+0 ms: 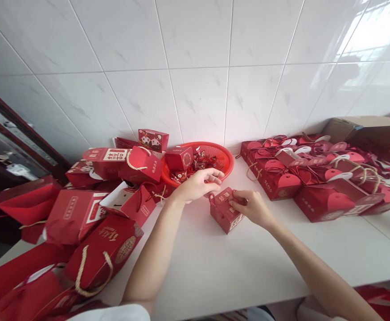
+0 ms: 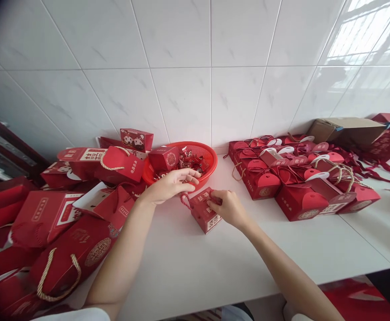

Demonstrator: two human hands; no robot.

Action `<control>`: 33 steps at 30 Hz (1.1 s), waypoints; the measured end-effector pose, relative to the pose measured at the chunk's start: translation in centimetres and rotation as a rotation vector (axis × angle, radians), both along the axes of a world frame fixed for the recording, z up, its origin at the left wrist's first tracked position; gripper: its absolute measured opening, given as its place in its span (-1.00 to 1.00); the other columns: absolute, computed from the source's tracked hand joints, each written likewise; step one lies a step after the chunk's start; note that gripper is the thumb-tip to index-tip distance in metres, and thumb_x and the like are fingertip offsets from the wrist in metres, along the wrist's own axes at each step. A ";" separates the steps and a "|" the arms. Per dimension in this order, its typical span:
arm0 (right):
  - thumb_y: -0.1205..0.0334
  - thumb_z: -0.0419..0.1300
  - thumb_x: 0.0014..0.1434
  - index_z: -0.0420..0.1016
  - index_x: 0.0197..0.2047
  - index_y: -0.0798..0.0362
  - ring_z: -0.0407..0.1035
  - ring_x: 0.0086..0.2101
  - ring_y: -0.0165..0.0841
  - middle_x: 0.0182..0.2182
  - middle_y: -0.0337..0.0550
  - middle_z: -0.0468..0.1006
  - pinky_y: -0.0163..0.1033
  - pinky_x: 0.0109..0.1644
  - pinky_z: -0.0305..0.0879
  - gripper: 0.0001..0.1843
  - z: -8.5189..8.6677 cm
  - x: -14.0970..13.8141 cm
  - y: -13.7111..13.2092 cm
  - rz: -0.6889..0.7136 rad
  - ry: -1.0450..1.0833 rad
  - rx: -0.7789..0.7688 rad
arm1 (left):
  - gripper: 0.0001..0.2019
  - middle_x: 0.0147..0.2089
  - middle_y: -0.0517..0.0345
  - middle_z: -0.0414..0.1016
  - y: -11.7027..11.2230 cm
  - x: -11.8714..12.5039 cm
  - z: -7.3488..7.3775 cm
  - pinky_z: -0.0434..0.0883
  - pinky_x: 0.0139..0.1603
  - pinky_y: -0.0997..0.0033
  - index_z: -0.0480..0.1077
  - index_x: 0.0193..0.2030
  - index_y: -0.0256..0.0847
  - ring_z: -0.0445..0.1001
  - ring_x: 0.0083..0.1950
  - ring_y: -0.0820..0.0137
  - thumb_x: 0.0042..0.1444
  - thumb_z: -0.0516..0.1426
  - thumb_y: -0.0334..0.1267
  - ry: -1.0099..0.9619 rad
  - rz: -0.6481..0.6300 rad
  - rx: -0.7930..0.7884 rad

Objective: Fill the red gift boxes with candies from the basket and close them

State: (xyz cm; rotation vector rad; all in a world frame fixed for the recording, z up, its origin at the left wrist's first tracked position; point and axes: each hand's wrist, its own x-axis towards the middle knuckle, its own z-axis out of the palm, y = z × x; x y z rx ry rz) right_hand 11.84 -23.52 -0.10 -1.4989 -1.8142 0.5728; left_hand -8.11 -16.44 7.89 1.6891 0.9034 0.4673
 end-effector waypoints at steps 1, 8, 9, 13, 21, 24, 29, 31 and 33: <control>0.11 0.11 0.14 0.10 -0.60 0.04 -0.03 -0.54 -0.46 -0.63 -0.33 0.12 -0.31 -0.47 -0.03 -0.62 0.1 -0.2 0.0 -0.002 -0.003 0.003 | -0.68 0.08 -0.04 0.44 -0.1 -0.1 0.3 0.50 -0.24 0.34 0.40 0.02 -0.21 0.45 -0.45 0.57 0.09 0.18 -0.34 -0.064 -0.014 -0.033; 0.07 0.14 0.17 0.48 -0.45 0.08 0.23 -0.47 -0.40 -0.52 -0.21 0.47 -0.28 -0.34 0.19 -0.71 3.1 -0.1 0.0 -0.012 0.155 0.057 | -0.80 -0.19 0.07 0.55 -1.3 -0.6 1.1 0.47 -0.12 0.31 0.44 -0.19 -0.22 0.57 -0.20 0.33 0.19 0.14 -0.13 0.107 -0.151 0.155; 0.07 0.14 0.16 0.49 -0.44 0.08 0.26 -0.45 -0.39 -0.50 -0.19 0.49 -0.27 -0.32 0.21 -0.72 3.4 0.0 0.0 -0.020 0.156 0.063 | -0.79 -0.29 0.10 0.55 -1.3 -0.8 1.1 0.45 -0.16 0.31 0.44 -0.28 -0.22 0.56 -0.23 0.31 0.20 0.13 -0.11 0.253 -0.190 0.224; 0.11 0.17 0.10 0.46 -0.44 0.06 0.22 -0.48 -0.41 -0.55 -0.26 0.40 -0.29 -0.37 0.18 -0.79 3.7 -0.1 -0.2 0.012 0.118 -0.022 | -0.89 -0.23 0.05 0.55 -1.0 -1.1 0.7 0.38 -0.28 0.34 0.41 -0.36 -0.19 0.53 -0.15 0.20 0.06 0.17 -0.21 0.762 -0.266 0.394; 0.23 0.15 -0.04 0.26 -0.51 0.03 0.05 -0.54 -0.47 -0.61 -0.36 0.19 -0.35 -0.49 -0.01 -0.87 2.4 -0.1 -0.3 -0.033 0.020 -0.083 | -0.68 -0.03 -0.17 0.54 -1.6 2.4 -1.7 0.39 -0.29 0.32 0.33 -0.09 -0.24 0.54 -0.02 0.06 -0.03 0.24 -0.37 0.803 -0.155 0.408; 0.24 0.16 -0.05 0.35 -0.46 0.05 0.12 -0.51 -0.45 -0.59 -0.34 0.27 -0.35 -0.45 0.06 -0.93 1.9 0.5 -0.1 -0.077 0.045 -0.010 | -0.67 0.00 -0.18 0.55 -2.0 4.0 -3.2 0.41 -0.19 0.31 0.27 0.01 -0.24 0.54 0.04 0.09 0.09 0.15 -0.45 0.737 -0.094 0.455; 0.19 0.16 -0.03 0.47 -0.17 0.04 0.16 -0.52 -0.41 -0.60 -0.37 0.26 -0.32 -0.38 0.18 -0.70 1.1 1.3 0.0 -0.172 0.137 -0.001 | -0.67 -0.01 -0.25 0.57 -2.0 5.3 -4.6 0.42 -0.14 0.24 0.25 0.10 -0.29 0.56 0.03 0.02 0.20 0.10 -0.37 0.685 -0.001 0.446; 0.19 0.15 -0.01 0.49 -0.11 0.03 0.20 -0.51 -0.40 -0.59 -0.35 0.32 -0.31 -0.36 0.18 -0.65 0.9 1.4 0.1 -0.216 0.093 -0.011 | -0.77 -0.06 -0.27 0.58 -1.8 5.4 -4.9 0.41 -0.14 0.20 0.35 -0.02 -0.28 0.56 0.01 -0.04 0.18 0.11 -0.34 0.670 0.011 0.426; 0.21 0.15 0.01 0.51 -0.21 0.02 0.23 -0.50 -0.39 -0.58 -0.31 0.38 -0.32 -0.38 0.14 -0.75 0.9 1.5 0.2 -0.246 -0.022 -0.033 | -0.92 -0.13 -0.23 0.60 -1.4 5.3 -5.3 0.40 -0.14 0.20 0.41 -0.23 -0.25 0.56 -0.01 -0.05 0.13 0.12 -0.36 0.638 0.003 0.400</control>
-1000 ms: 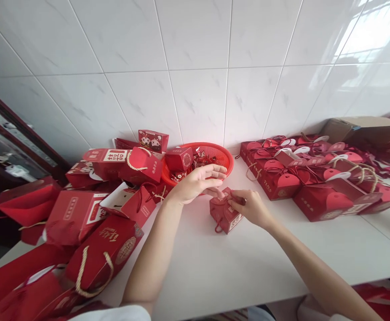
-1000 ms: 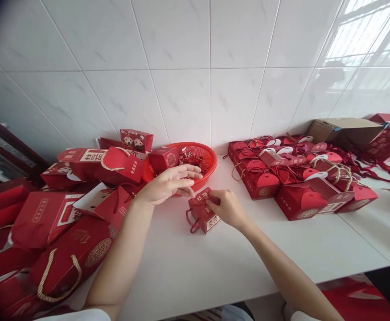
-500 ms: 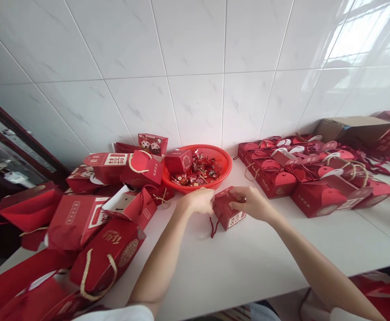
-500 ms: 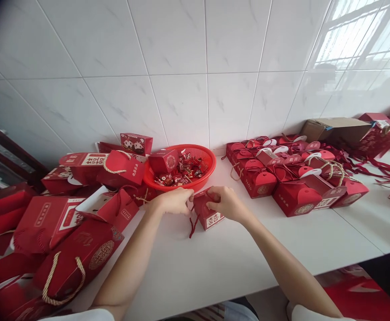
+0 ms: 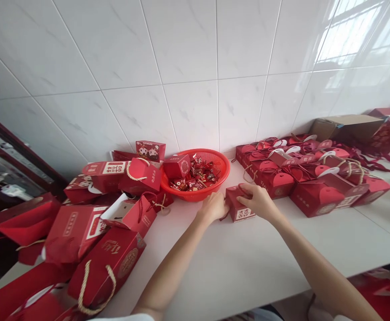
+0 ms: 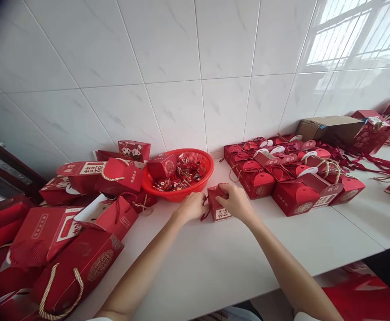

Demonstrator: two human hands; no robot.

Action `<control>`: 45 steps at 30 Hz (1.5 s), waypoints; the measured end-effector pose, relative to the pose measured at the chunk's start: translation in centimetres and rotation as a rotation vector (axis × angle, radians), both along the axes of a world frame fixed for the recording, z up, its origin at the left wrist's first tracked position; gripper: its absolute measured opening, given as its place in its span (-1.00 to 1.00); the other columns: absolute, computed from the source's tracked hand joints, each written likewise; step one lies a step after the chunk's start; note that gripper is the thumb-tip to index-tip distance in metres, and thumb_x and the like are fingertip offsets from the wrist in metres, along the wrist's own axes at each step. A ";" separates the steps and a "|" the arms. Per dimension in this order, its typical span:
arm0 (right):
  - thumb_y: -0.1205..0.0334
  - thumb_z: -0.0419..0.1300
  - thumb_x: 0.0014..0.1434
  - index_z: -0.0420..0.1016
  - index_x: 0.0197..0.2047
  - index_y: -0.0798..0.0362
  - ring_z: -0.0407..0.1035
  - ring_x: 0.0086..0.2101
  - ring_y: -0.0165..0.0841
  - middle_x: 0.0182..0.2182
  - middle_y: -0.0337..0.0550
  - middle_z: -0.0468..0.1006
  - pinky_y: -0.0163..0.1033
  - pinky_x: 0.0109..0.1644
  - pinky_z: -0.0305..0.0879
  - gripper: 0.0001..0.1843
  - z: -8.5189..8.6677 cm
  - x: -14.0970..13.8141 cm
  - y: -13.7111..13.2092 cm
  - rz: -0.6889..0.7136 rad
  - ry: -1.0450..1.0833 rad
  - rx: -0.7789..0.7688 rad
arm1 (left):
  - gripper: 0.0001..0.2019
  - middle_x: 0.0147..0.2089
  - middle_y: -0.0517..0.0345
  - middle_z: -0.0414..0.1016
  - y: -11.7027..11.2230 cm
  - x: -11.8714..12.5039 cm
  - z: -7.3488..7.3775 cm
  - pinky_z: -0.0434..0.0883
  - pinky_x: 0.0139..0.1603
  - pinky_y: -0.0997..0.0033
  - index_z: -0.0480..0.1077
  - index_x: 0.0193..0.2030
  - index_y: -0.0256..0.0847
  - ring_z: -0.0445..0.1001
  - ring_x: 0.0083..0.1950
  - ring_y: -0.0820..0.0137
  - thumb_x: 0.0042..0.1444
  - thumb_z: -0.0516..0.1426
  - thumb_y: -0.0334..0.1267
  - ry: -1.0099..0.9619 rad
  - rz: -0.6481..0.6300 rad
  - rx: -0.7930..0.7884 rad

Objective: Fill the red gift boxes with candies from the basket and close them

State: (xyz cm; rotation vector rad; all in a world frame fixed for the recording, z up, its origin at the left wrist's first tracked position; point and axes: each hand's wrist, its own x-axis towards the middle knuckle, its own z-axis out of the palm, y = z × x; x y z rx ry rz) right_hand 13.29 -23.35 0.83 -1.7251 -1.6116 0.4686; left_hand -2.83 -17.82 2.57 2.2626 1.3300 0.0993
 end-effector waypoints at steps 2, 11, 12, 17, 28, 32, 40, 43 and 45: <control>0.22 0.14 0.04 0.49 -0.35 0.03 0.23 -0.52 -0.40 -0.59 -0.29 0.40 -0.32 -0.39 0.09 -0.86 0.2 -0.1 0.0 -0.007 -0.109 -0.040 | -0.95 -0.21 -0.13 0.62 0.4 -0.2 -0.2 0.40 -0.15 0.25 0.41 -0.37 -0.22 0.57 -0.05 0.01 0.08 0.13 -0.39 -0.058 -0.021 -0.041; 0.22 0.12 0.07 0.51 -0.37 0.02 0.20 -0.51 -0.42 -0.58 -0.29 0.39 -0.33 -0.38 0.07 -0.85 0.7 -0.3 0.1 0.075 -0.083 -0.044 | -0.70 -0.27 0.01 0.59 1.4 -1.6 2.1 0.47 -0.02 0.28 0.49 -0.29 -0.31 0.56 -0.22 0.34 0.06 0.26 -0.06 -0.801 -0.191 -0.607; 0.23 0.11 0.06 0.50 -0.38 0.03 0.20 -0.50 -0.43 -0.57 -0.30 0.39 -0.34 -0.38 0.08 -0.85 0.8 -0.1 0.1 0.100 -0.031 -0.032 | -0.64 -0.24 -0.02 0.60 1.3 -1.5 2.2 0.47 0.01 0.26 0.51 -0.28 -0.31 0.56 -0.18 0.32 0.01 0.31 0.00 -0.897 -0.191 -0.641; 0.16 0.14 0.04 0.48 -0.38 0.07 0.28 -0.44 -0.39 -0.51 -0.26 0.42 -0.32 -0.36 0.20 -0.83 2.0 0.4 -0.1 0.227 0.234 0.066 | -0.54 -0.13 0.01 0.60 0.5 -0.8 1.9 0.45 0.08 0.19 0.56 -0.16 -0.27 0.54 -0.04 0.23 0.10 0.23 0.15 -0.960 -0.193 -0.565; 0.23 0.08 0.07 0.48 -0.39 0.03 0.31 -0.45 -0.39 -0.50 -0.24 0.51 -0.29 -0.32 0.27 -0.84 2.3 -0.8 -2.5 -0.130 0.165 0.349 | -0.62 0.16 -0.02 0.51 -3.1 -0.4 3.5 0.40 0.23 0.20 0.47 0.20 -0.15 0.45 0.20 0.20 0.33 0.08 -0.10 -0.765 -0.364 -0.162; 0.23 0.11 0.10 0.53 -0.32 0.00 0.43 -0.38 -0.32 -0.37 -0.17 0.63 -0.23 -0.23 0.37 -0.83 3.5 1.4 -5.8 -0.316 0.170 0.502 | -0.59 0.22 -0.01 0.49 -3.4 -1.3 4.3 0.44 0.20 0.23 0.46 0.21 -0.14 0.49 0.18 0.20 0.27 0.16 -0.09 -0.770 -0.389 -0.187; 0.22 0.19 -0.13 0.59 -0.36 0.02 0.42 -0.46 -0.31 -0.45 -0.15 0.56 -0.19 -0.34 0.37 -0.77 5.8 10.6 -14.4 -0.789 0.289 0.660 | -0.65 0.11 0.05 0.57 -2.4 -2.6 5.2 0.47 0.17 0.28 0.54 0.04 -0.16 0.52 0.15 0.20 0.23 0.18 -0.03 -0.649 -0.344 -0.071; 0.23 0.20 -0.20 0.59 -0.40 0.00 0.42 -0.46 -0.27 -0.44 -0.10 0.57 -0.12 -0.35 0.34 -0.77 5.4 14.4 -16.4 -0.931 0.288 0.630 | -0.65 0.10 0.06 0.58 -2.4 -2.7 5.3 0.48 0.15 0.30 0.54 0.04 -0.16 0.52 0.14 0.22 0.23 0.17 -0.03 -0.605 -0.371 -0.072; 0.27 0.21 -0.22 0.55 -0.44 -0.01 0.41 -0.45 -0.26 -0.39 -0.06 0.58 -0.12 -0.38 0.32 -0.83 4.7 17.1 -16.9 -0.993 0.333 0.621 | -0.65 0.10 0.06 0.58 -2.5 -2.7 5.3 0.48 0.15 0.31 0.54 0.04 -0.15 0.53 0.14 0.23 0.24 0.16 -0.03 -0.575 -0.388 -0.071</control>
